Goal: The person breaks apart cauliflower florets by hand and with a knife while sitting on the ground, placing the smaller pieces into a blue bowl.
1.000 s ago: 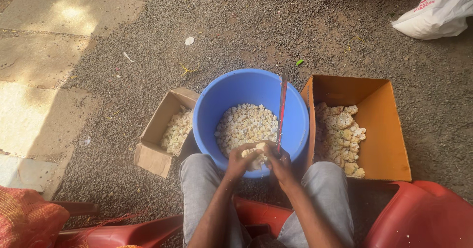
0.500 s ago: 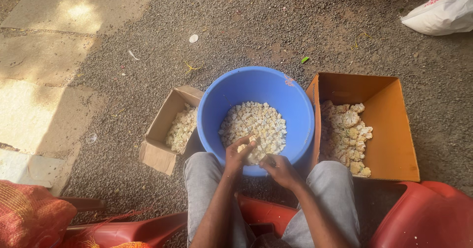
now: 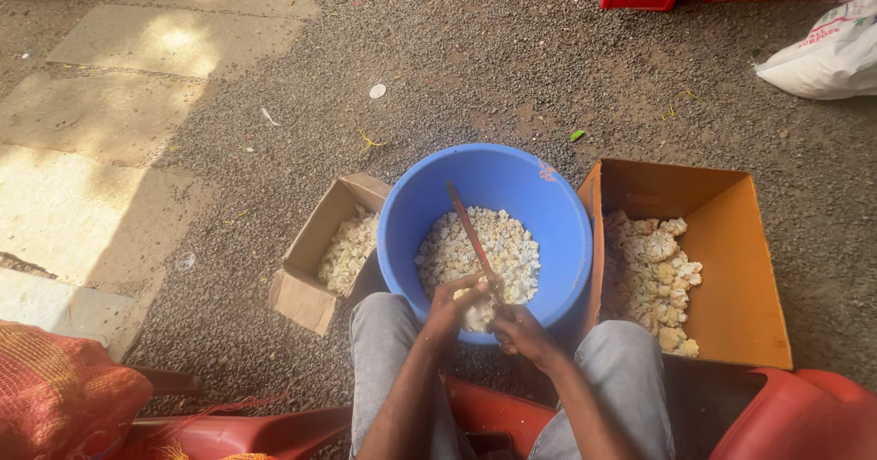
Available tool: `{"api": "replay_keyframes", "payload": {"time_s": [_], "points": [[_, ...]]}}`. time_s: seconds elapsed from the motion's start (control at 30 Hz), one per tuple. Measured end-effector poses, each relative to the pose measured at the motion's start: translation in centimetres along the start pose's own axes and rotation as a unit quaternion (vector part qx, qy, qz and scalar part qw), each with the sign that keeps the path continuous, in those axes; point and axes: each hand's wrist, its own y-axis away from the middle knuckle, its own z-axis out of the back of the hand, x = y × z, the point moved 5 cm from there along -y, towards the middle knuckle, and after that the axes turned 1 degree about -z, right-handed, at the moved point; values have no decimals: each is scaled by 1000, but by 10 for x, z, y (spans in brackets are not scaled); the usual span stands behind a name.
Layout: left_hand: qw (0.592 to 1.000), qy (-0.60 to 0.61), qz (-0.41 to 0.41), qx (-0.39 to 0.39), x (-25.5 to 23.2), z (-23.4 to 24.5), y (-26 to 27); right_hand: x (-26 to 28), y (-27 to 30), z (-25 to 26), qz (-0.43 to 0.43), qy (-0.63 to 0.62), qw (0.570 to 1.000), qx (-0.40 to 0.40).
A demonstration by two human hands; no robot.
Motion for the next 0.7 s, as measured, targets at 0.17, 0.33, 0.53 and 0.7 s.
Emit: {"api": "replay_keyframes", "payload": {"time_s": [0.17,0.33,0.53,0.7], "points": [[983,164,39,-76,8,4,-3,22,12,-7,15,-88,994,-54],[987,122,32,-97,22,2,-16,49,24,-10,32,49,984,-166],[989,141,41,-25,46,-9,-34,45,16,-14,-16,52,980,-189],[976,211,56,-12,65,-6,-55,58,23,-5,88,20,970,-227]]}}
